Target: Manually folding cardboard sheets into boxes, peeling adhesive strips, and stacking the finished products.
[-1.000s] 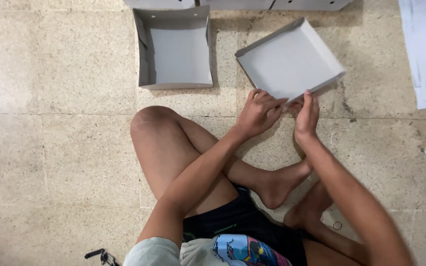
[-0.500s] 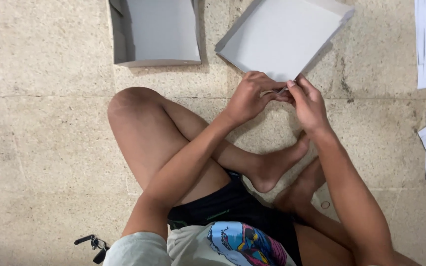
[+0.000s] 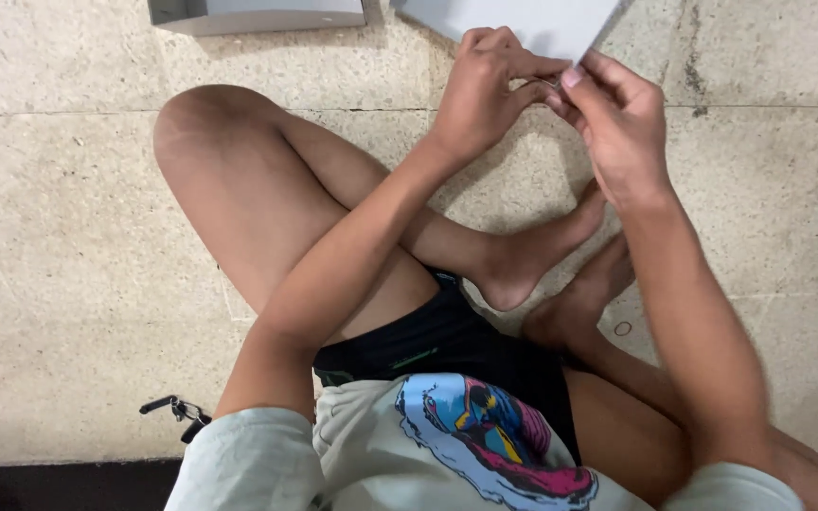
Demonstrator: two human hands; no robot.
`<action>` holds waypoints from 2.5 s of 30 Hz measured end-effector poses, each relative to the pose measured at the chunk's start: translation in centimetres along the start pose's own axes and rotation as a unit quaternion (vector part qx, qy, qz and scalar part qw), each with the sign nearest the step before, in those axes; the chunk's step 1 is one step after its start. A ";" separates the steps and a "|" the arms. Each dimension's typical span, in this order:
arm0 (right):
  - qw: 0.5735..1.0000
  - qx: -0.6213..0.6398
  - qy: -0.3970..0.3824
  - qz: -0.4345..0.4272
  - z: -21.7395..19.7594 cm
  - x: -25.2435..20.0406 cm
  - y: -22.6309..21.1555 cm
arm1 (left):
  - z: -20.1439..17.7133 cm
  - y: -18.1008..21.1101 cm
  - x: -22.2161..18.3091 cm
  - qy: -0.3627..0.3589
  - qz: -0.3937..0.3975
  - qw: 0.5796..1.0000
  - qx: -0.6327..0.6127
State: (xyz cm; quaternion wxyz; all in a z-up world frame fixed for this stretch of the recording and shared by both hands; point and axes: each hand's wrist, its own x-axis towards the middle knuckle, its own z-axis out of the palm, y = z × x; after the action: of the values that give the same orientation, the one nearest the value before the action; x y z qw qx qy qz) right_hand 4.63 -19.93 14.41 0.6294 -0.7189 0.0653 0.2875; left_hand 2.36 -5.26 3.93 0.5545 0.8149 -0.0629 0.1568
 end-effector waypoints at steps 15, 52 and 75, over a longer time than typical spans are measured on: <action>0.963 -0.270 -0.020 0.010 -3.9 -6.1 -6.3 | 1.9 6.5 -2.1 -0.015 -0.087 0.974 -0.211; 0.912 -0.392 -0.026 -0.115 -4.8 -4.5 -8.7 | 1.3 9.3 -0.5 0.001 -0.225 0.864 -0.450; 0.835 -0.484 -0.085 -0.250 -5.0 -5.1 -8.4 | 2.2 8.8 -0.6 0.015 -0.250 0.849 -0.465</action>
State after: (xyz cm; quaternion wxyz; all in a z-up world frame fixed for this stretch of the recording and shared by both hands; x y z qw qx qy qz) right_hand 5.91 -24.38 24.49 0.2550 -0.8962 -0.3177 0.1755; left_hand -0.20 -10.60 10.79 0.8901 0.4470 0.0859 -0.0228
